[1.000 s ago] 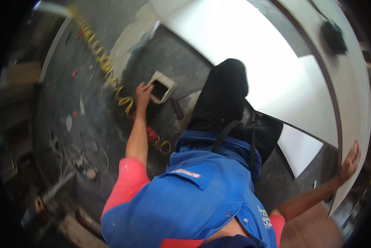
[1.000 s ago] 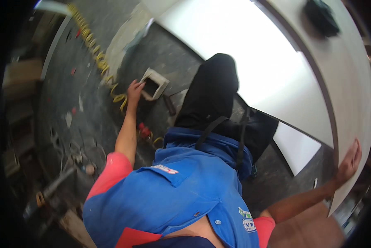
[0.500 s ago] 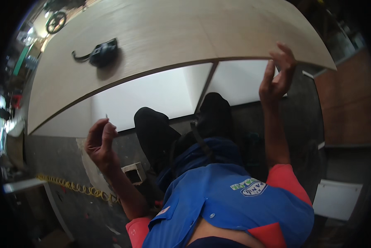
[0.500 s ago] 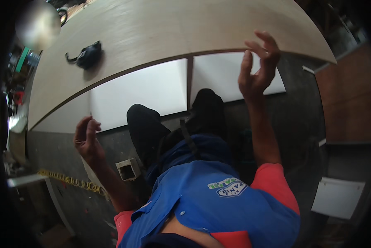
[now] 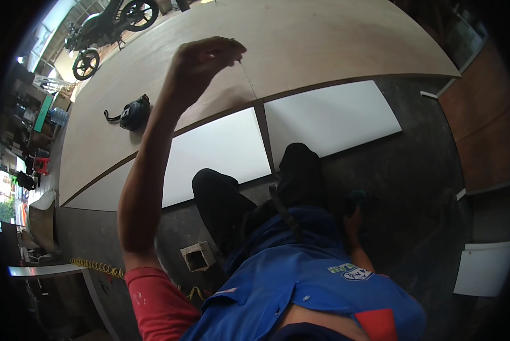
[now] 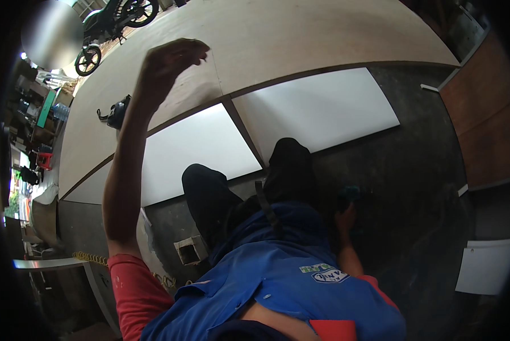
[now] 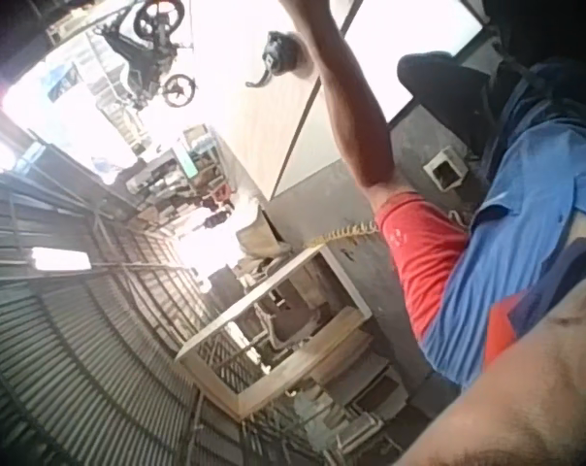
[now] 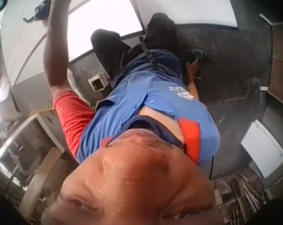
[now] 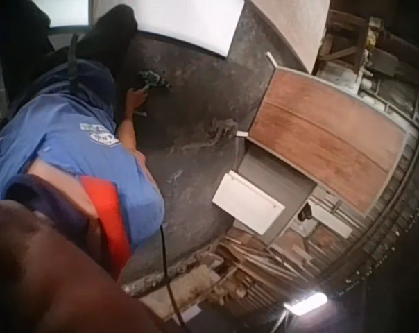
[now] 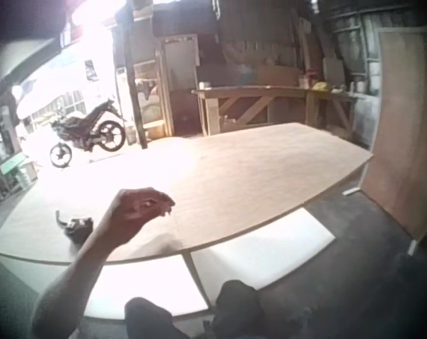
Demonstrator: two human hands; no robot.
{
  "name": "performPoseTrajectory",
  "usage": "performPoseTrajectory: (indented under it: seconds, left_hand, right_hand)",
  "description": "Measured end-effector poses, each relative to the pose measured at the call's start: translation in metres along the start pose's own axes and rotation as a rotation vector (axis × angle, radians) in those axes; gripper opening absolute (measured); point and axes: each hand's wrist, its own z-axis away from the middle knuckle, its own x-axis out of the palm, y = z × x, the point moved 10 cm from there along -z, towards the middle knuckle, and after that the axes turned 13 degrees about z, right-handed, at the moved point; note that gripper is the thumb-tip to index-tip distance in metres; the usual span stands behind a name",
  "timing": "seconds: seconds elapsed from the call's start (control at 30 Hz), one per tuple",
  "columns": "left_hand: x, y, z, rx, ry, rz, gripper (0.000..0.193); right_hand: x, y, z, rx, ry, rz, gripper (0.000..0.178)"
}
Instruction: The person measures a plywood board with a tape measure and marks it with a pencil. The person aligns a wooden divider, uses a square to mark a line, and drills a pilot hole with a cordless drill. Finally, the person secures the pieces together using a pneumatic nail gun.
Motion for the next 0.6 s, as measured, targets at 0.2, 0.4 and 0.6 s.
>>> performPoseTrajectory:
  seconds: [0.2, 0.4, 0.6]
  left_hand:
    - [0.028, -0.007, 0.005, -0.105, -0.123, 0.028, 0.023]
    - [0.029, -0.014, 0.008, -0.092, -0.13, 0.21, 0.02]
    - [0.035, -0.023, 0.016, -0.266, -0.156, 0.374, 0.013]
  right_hand:
    - [0.044, 0.038, -0.059, 0.198, -0.084, -0.166, 0.081]
    - [0.034, 0.051, -0.076, 0.096, -0.056, -0.393, 0.062]
    - [-0.099, 0.01, -0.038, 0.181, -0.136, -0.635, 0.029]
